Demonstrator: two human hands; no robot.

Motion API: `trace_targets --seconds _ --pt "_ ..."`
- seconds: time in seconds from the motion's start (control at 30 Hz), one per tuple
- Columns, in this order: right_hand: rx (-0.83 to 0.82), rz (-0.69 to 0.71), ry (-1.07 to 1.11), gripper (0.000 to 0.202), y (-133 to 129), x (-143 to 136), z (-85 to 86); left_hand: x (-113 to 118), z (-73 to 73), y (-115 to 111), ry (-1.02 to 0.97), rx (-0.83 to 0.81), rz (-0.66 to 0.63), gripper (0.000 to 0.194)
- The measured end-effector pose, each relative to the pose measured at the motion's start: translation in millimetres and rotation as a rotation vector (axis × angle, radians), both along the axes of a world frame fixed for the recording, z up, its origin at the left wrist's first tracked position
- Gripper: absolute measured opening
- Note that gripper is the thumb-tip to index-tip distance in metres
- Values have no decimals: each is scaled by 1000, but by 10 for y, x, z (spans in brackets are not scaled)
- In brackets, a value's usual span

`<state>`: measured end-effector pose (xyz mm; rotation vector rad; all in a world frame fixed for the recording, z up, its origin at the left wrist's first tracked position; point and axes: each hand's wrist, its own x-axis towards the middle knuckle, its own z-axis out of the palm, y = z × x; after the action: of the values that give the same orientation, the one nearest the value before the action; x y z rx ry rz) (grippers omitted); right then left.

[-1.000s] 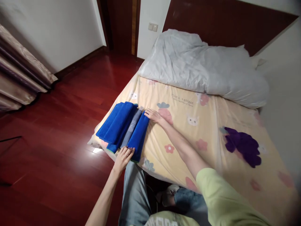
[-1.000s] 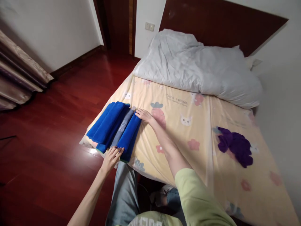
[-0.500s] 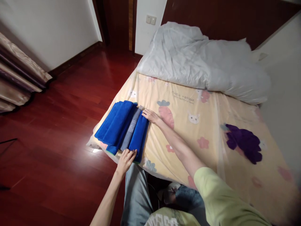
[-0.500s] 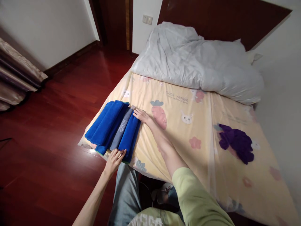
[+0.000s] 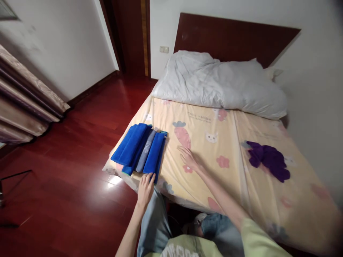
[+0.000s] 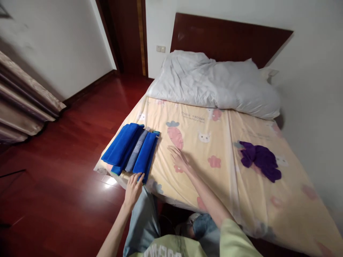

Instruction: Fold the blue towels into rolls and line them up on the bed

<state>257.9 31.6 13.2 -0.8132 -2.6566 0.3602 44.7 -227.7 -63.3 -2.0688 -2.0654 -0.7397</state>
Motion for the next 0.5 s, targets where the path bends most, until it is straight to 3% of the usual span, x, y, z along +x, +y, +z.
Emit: trace_targets --seconds 0.13,0.27,0.33,0.4,0.5 --pt "-125 -438 327 37 -927 1497 -410 751 30 -91 -60 -106 -119 31" --pt "-204 -784 454 27 -2079 2770 -844 1557 33 152 -130 -286 -276 17" --pt "-226 -895 481 26 -2587 3107 -953 1897 34 397 -156 -290 -352 18" --pt "-239 -943 522 26 -2932 3227 -984 2212 12 691 -161 -247 -415 31" --pt "-249 -981 583 28 -3073 3192 -969 2647 -101 1107 -137 -194 -461 50"
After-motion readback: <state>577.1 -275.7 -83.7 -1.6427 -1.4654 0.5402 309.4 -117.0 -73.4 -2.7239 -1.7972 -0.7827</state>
